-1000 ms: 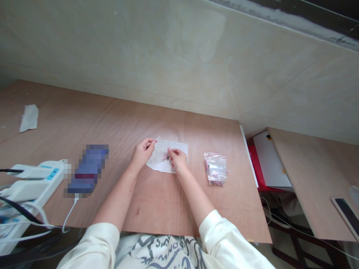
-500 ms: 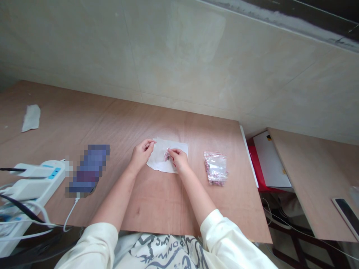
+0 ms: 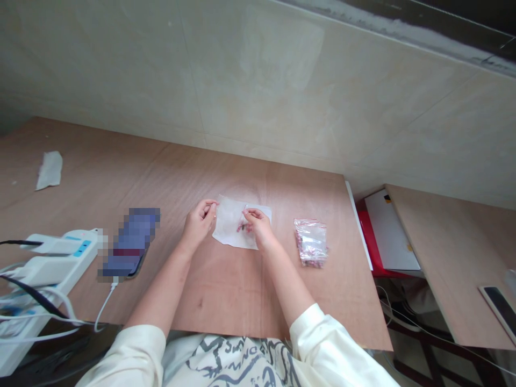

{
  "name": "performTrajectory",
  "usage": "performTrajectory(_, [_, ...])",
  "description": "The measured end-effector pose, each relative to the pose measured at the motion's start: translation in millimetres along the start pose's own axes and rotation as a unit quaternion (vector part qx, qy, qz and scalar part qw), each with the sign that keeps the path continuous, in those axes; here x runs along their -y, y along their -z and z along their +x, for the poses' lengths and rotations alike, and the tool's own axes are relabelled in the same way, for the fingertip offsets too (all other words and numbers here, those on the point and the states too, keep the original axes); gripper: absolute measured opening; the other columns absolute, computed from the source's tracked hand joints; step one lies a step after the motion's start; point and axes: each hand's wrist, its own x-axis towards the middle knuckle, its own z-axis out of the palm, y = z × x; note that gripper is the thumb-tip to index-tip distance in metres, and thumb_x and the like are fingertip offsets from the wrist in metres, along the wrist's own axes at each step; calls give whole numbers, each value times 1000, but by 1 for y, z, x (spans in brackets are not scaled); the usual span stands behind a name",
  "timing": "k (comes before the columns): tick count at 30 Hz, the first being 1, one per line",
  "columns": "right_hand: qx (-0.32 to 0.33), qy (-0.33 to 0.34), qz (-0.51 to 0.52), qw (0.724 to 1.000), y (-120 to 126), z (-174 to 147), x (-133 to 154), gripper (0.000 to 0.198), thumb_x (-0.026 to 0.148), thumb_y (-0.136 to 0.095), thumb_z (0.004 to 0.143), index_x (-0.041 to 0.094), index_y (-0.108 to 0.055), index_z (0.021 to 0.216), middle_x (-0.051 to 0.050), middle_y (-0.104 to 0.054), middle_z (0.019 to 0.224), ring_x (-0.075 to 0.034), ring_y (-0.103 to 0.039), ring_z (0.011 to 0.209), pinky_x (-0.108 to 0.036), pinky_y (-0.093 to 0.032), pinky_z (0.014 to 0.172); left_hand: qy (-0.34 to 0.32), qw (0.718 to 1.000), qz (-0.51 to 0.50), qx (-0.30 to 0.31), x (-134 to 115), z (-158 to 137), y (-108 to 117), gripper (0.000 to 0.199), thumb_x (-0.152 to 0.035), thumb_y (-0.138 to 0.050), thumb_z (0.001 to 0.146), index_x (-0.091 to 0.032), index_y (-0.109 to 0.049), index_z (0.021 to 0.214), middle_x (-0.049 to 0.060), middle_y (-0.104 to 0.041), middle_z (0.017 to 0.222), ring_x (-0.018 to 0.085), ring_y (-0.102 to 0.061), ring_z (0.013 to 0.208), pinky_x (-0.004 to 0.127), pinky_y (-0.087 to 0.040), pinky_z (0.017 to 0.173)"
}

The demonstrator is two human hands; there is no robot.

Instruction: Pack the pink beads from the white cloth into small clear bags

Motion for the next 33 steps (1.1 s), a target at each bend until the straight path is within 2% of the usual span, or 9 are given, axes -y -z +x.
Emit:
performTrajectory(4, [-40, 110, -101, 988, 4, -11, 15, 8, 26, -46, 69, 18, -46, 70, 1, -52, 65, -9, -50, 58, -20, -38, 53, 71, 994, 60, 64, 1, -4, 13, 27, -37, -47, 71, -16, -48, 89, -2, -52, 56, 9, -47, 43, 17, -32, 36])
performTrajectory(8, [35, 215, -245, 945, 8, -26, 30, 13, 19, -40, 73, 20, -51, 79, 0, -56, 69, -13, -53, 70, -25, -38, 63, -14, 992, 124, -3, -13, -7, 13, 28, -34, -48, 70, -17, -49, 92, 7, -58, 89, 15, -55, 78, 23, -43, 61])
performTrajectory(11, [74, 277, -323, 902, 11, -34, 35, 26, 8, -40, 69, 23, -57, 82, -1, -58, 78, -15, -51, 79, -29, -36, 72, -50, 987, 110, 110, -30, -10, -1, 25, -35, -44, 74, -18, -53, 90, 4, -59, 85, 14, -55, 75, 23, -42, 63])
performTrajectory(14, [89, 305, -344, 884, 16, -41, 35, 32, 4, -40, 67, 24, -61, 79, -1, -59, 74, -16, -50, 80, -31, -35, 74, -64, 982, 113, 136, -40, -14, -13, 20, -34, -49, 71, -17, -55, 80, 2, -57, 76, 12, -52, 65, 21, -41, 56])
performTrajectory(17, [107, 297, -308, 897, 21, -49, 37, 28, 5, -42, 66, 22, -61, 77, -1, -60, 68, -15, -51, 75, -28, -37, 70, -56, 982, 109, 142, -43, -19, -15, 19, -34, -51, 69, -17, -56, 77, 1, -55, 75, 11, -49, 62, 20, -38, 52])
performTrajectory(21, [101, 242, -228, 938, 25, -62, 41, 22, 15, -52, 65, 20, -55, 86, 1, -58, 65, -13, -54, 66, -27, -40, 66, -52, 974, 105, 194, -46, -29, -10, 20, -35, -49, 71, -17, -57, 69, 0, -53, 67, 11, -46, 60, 19, -35, 53])
performTrajectory(27, [45, 133, -154, 978, 36, -73, 41, 19, 32, -60, 59, 15, -55, 65, -4, -60, 67, -13, -55, 65, -26, -40, 62, -82, 978, 138, 133, -48, -40, -10, 20, -34, -48, 71, -16, -57, 64, -1, -53, 63, 11, -46, 60, 20, -34, 53])
performTrajectory(30, [68, 93, -111, 987, 42, -75, 40, 20, 33, -60, 59, 14, -55, 61, -4, -60, 63, -14, -55, 63, -25, -40, 61, -81, 976, 144, 141, -50, -43, -10, 22, -34, -46, 73, -16, -57, 68, 0, -55, 67, 12, -48, 64, 21, -35, 56])
performTrajectory(33, [48, 99, -116, 987, 42, -77, 42, 17, 30, -60, 58, 14, -55, 60, -3, -61, 61, -14, -55, 61, -25, -39, 60, -72, 971, 148, 173, -55, -45, -9, 22, -35, -47, 72, -16, -58, 72, 2, -56, 72, 13, -49, 69, 22, -36, 60])
